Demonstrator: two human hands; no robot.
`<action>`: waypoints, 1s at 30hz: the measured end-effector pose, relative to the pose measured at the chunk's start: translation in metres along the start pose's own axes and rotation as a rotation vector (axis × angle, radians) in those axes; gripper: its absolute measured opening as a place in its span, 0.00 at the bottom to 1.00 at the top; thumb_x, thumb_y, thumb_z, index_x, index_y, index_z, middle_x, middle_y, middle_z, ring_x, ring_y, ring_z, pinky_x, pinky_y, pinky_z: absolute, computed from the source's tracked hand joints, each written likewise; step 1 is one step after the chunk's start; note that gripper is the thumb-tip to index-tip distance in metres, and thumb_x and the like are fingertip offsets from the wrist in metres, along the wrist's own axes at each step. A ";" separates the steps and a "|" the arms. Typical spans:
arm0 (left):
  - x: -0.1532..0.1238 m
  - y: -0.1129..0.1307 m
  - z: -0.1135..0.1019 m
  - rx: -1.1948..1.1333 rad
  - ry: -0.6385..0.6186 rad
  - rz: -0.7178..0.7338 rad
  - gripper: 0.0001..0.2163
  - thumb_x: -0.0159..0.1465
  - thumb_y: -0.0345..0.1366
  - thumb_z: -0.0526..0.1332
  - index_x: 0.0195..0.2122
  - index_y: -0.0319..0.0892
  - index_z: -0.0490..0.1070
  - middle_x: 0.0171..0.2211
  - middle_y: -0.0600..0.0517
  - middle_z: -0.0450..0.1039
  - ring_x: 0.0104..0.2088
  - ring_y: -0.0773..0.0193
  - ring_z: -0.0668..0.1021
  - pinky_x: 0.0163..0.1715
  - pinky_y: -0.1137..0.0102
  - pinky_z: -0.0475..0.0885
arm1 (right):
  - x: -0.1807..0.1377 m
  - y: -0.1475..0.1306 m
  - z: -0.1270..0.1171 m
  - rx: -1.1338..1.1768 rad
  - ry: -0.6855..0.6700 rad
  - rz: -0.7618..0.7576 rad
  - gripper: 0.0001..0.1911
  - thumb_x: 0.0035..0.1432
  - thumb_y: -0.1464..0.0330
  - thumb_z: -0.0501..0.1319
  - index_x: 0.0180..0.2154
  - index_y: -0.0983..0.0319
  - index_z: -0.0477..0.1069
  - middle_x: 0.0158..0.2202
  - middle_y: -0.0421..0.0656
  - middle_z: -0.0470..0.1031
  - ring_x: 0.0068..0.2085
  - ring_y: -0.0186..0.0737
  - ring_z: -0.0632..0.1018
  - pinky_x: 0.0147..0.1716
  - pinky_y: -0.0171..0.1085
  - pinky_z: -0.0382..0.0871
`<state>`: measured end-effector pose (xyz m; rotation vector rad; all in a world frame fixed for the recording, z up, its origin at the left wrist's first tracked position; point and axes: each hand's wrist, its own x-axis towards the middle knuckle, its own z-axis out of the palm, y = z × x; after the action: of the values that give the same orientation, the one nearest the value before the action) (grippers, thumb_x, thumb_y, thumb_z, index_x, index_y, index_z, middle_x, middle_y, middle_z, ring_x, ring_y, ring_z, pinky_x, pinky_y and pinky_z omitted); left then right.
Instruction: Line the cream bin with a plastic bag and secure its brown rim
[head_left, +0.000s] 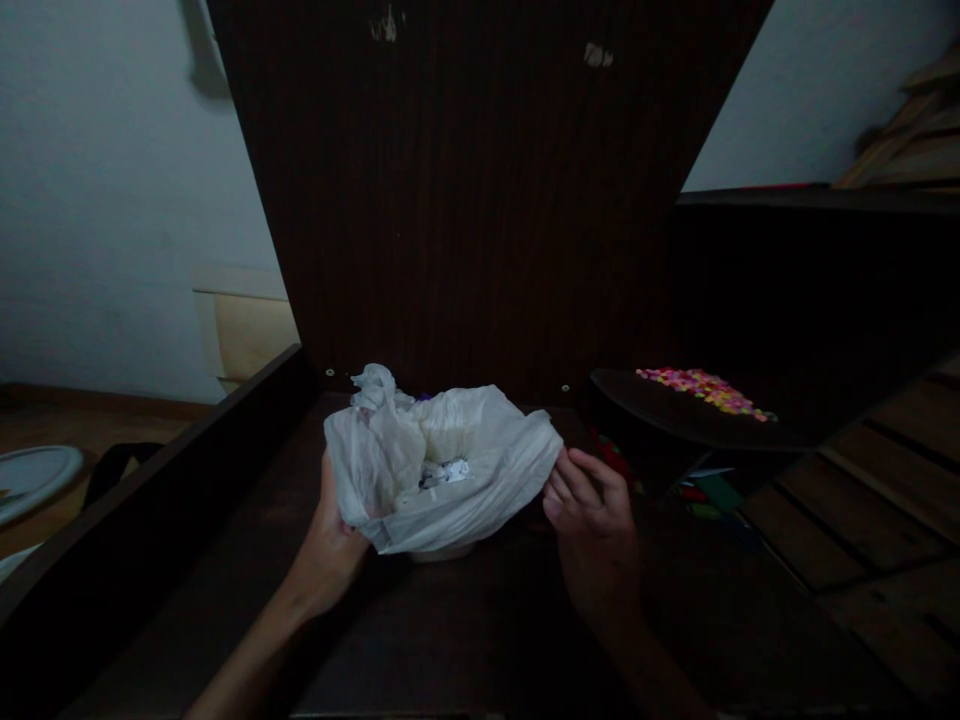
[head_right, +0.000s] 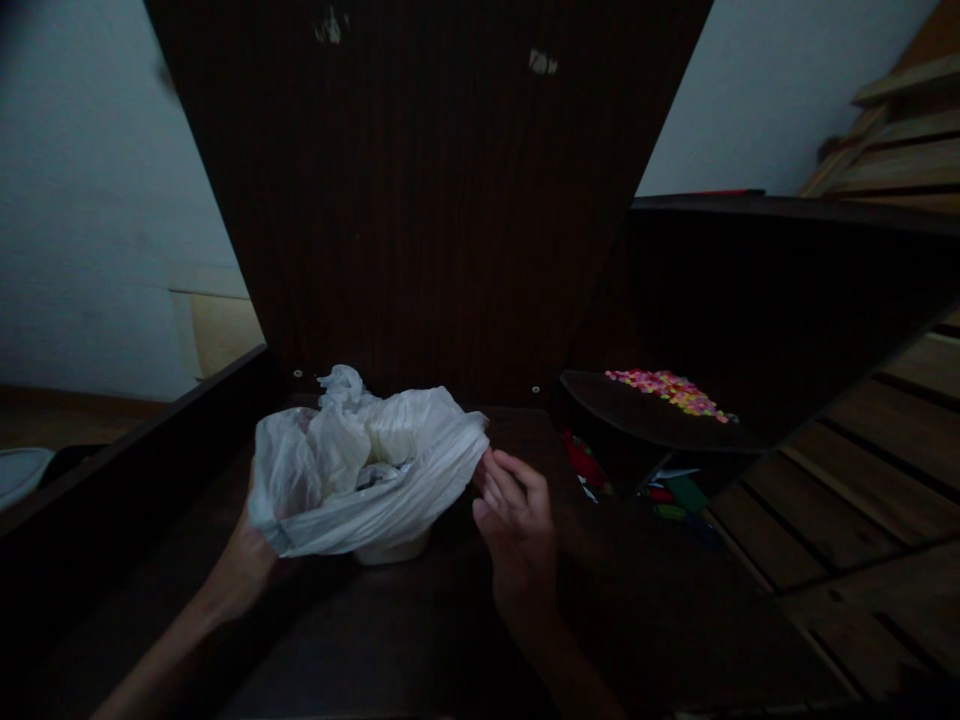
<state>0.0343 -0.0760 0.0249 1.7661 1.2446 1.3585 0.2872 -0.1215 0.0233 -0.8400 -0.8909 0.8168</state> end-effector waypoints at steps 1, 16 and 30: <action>0.005 0.004 0.000 -0.019 0.018 0.009 0.52 0.55 0.72 0.57 0.71 0.39 0.49 0.67 0.35 0.61 0.68 0.42 0.65 0.67 0.55 0.62 | 0.004 -0.003 0.000 -0.023 -0.020 -0.033 0.23 0.56 0.66 0.70 0.52 0.54 0.69 0.58 0.53 0.77 0.62 0.55 0.75 0.63 0.60 0.64; 0.103 0.023 0.000 -0.322 0.527 0.040 0.34 0.55 0.60 0.67 0.52 0.42 0.61 0.49 0.44 0.73 0.53 0.50 0.77 0.55 0.58 0.73 | 0.085 -0.031 0.020 -0.259 -0.121 -0.454 0.24 0.55 0.71 0.67 0.53 0.56 0.67 0.59 0.50 0.76 0.66 0.50 0.70 0.67 0.52 0.59; 0.170 -0.020 -0.012 0.227 0.171 -0.215 0.22 0.66 0.58 0.55 0.36 0.42 0.74 0.41 0.39 0.80 0.50 0.39 0.79 0.50 0.53 0.71 | 0.156 0.015 0.015 -0.508 -0.249 -0.092 0.14 0.47 0.64 0.64 0.38 0.59 0.76 0.47 0.48 0.81 0.53 0.51 0.79 0.56 0.50 0.69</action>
<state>0.0248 0.0859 0.0799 1.6302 1.6888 1.3067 0.3310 0.0236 0.0651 -1.1424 -1.3817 0.6283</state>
